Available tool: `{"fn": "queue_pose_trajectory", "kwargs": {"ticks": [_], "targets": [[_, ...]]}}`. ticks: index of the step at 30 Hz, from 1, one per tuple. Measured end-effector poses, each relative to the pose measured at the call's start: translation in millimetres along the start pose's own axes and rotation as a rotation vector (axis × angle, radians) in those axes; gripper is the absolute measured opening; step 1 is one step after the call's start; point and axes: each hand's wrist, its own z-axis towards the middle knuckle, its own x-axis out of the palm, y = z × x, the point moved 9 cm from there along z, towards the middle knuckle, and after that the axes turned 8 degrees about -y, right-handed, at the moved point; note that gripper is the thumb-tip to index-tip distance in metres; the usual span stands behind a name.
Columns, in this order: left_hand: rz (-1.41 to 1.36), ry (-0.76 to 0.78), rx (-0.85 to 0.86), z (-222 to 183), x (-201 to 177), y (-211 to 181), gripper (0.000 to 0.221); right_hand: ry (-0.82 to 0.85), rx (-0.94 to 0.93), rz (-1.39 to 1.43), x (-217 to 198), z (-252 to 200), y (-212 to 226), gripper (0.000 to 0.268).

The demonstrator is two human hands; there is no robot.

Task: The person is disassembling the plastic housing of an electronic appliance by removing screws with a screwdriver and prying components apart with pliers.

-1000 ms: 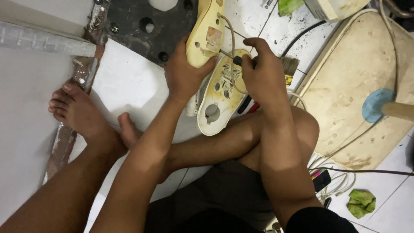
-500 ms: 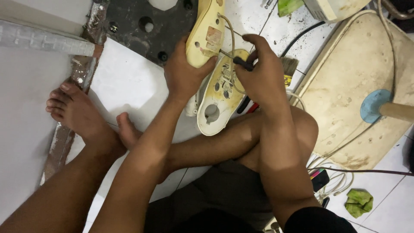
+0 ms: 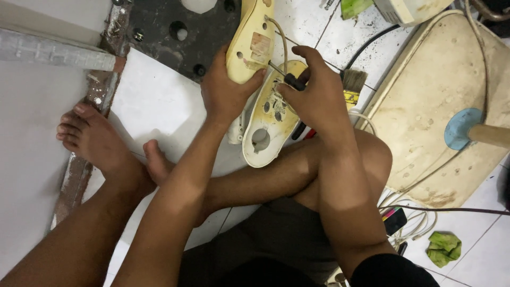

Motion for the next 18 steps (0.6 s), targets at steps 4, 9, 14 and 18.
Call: {"fn": "queue_pose_trajectory", "kwargs": {"ticks": [4, 9, 14, 18], "targets": [[0.001, -0.008, 0.028, -0.1, 1.1, -2.2, 0.076, 0.059, 0.230, -0.045, 13.0, -1.9, -13.9, 0.035], [0.008, -0.014, 0.011, -0.6, -1.2, -3.0, 0.076, 0.020, 0.082, -0.111, 7.0, -1.8, -6.8, 0.043], [0.022, -0.039, 0.044, -0.5, -1.0, -1.7, 0.078, 0.151, 0.017, -0.180, 9.0, -0.3, -32.6, 0.044], [-0.102, -0.050, -0.181, 1.0, -10.1, 7.5, 0.085, 0.301, 0.307, 0.065, 1.0, 1.3, -52.0, 0.041]]}}
